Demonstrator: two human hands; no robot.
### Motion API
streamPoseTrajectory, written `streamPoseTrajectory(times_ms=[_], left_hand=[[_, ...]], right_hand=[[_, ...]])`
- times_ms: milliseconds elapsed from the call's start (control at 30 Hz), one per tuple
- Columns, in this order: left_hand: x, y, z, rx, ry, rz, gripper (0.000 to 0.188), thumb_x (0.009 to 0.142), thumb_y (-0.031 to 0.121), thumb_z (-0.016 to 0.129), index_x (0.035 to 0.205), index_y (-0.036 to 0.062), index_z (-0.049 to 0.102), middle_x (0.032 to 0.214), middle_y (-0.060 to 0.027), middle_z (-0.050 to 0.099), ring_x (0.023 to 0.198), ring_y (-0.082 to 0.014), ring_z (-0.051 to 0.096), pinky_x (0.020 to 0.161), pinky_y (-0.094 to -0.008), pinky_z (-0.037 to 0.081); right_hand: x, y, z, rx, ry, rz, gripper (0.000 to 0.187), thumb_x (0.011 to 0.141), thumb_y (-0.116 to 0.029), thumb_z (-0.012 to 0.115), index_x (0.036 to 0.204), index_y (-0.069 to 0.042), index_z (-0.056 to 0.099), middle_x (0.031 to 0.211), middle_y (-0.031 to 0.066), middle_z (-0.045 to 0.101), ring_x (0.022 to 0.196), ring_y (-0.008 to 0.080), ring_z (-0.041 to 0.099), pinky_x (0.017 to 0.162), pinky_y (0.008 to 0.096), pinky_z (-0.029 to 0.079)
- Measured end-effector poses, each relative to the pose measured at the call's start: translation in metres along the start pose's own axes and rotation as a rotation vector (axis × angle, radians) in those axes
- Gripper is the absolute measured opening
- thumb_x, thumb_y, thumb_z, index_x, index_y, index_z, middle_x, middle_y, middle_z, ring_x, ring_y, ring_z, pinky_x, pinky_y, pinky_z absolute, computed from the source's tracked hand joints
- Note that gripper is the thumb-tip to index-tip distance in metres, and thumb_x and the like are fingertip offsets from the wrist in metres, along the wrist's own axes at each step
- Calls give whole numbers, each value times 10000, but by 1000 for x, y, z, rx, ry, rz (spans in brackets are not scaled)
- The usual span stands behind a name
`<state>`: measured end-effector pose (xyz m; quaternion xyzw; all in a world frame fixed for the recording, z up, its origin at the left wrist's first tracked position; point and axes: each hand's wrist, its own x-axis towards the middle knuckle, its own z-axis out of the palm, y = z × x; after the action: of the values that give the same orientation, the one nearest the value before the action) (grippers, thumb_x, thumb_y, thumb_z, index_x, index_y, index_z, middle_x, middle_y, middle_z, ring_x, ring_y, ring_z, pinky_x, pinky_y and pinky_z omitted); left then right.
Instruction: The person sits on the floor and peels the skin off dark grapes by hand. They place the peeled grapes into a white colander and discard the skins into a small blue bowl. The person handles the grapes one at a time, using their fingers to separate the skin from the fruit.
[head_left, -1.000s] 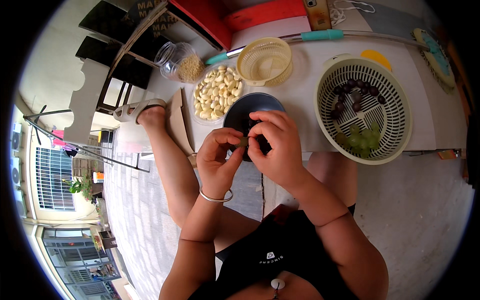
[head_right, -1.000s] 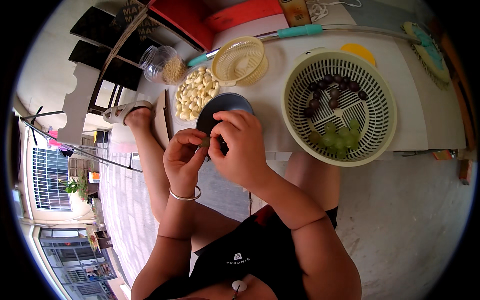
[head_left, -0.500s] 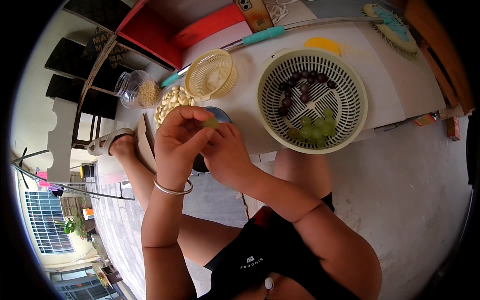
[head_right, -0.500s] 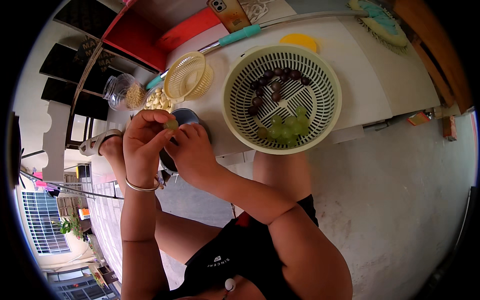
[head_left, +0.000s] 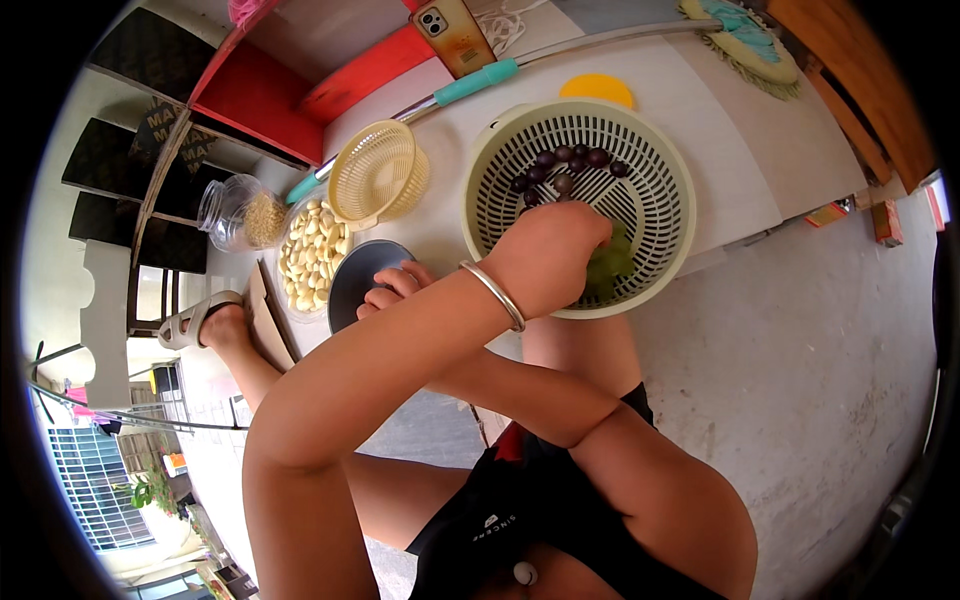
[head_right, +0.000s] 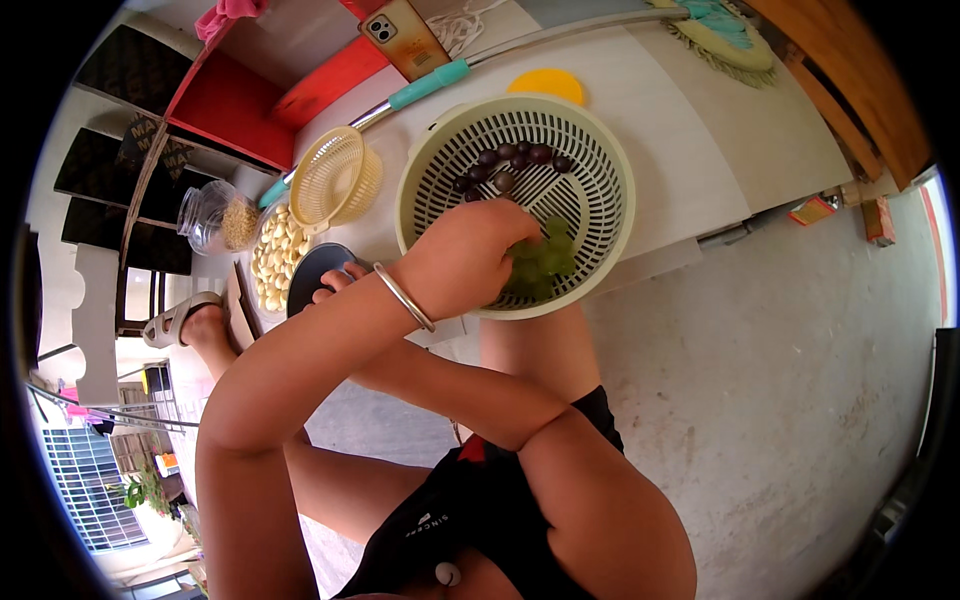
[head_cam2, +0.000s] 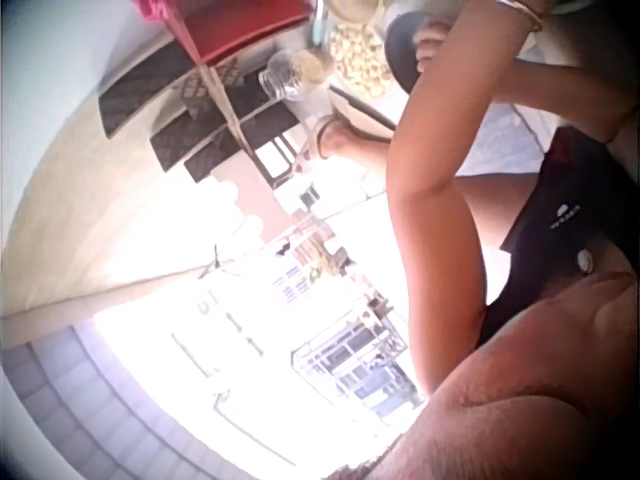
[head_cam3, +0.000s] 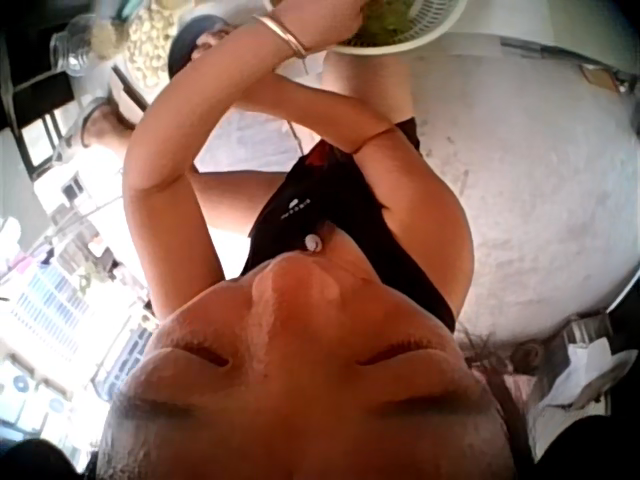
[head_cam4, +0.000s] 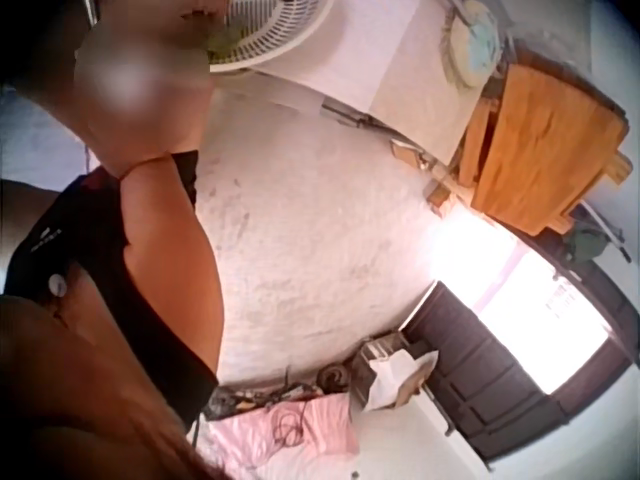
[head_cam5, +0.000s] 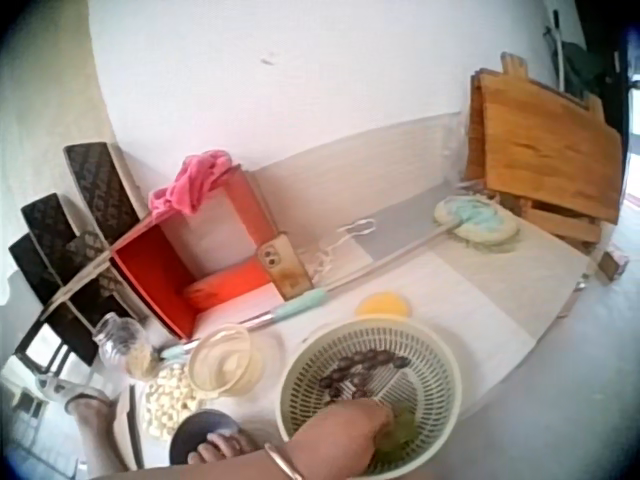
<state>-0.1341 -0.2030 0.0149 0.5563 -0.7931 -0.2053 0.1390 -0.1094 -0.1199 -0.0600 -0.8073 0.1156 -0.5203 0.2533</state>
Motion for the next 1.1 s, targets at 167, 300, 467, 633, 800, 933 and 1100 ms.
streamPoseTrajectory(times_ms=[167,300,467,633,800,933,1100], left_hand=[[0,-8,-15,-16,-48,12,280,810,-38,565,1039,28,713,994,-188,701,938,-384,653,835,-453,528],[2,-19,-48,-31,44,-112,269,852,-37,560,1074,16,704,988,-178,707,952,-360,672,860,-409,540],[3,-32,-55,298,-79,-129,187,820,61,649,998,26,695,970,-169,696,898,-370,673,808,-448,552],[9,-31,-29,484,-192,-210,202,791,158,703,957,49,665,926,-174,686,887,-375,670,790,-480,547],[21,-34,-16,489,-195,-234,215,795,142,694,981,43,650,904,-177,688,881,-374,671,794,-473,549],[-3,-23,-48,63,54,-163,263,788,-5,683,1049,7,655,934,-144,706,869,-290,696,796,-371,567],[-80,-23,-88,-720,352,-275,343,841,-125,661,1173,-42,639,1091,-101,700,970,-163,668,891,-296,557]], right_hand=[[-1,-1,4,114,20,122,260,811,-138,704,1052,-73,629,1102,94,610,1141,334,542,1035,522,416],[17,-10,-13,323,-122,240,229,857,-87,669,1070,-44,596,1065,124,603,1086,310,562,954,471,440],[23,-15,-13,341,-26,191,167,903,-50,624,1063,-32,581,1037,132,604,1025,304,577,874,436,457],[18,-25,-19,742,-134,444,145,942,-83,627,1068,-33,576,1069,103,607,1031,259,580,861,400,464],[14,-27,-21,757,-217,502,161,955,-119,630,1083,-39,575,1090,98,605,1037,239,584,863,390,471],[22,-29,-28,720,-240,565,184,931,-98,629,1102,-41,588,1078,114,619,1058,268,579,882,401,472],[18,-11,-11,82,-5,70,89,830,-22,646,916,-42,630,954,73,628,1022,258,586,924,436,453]])
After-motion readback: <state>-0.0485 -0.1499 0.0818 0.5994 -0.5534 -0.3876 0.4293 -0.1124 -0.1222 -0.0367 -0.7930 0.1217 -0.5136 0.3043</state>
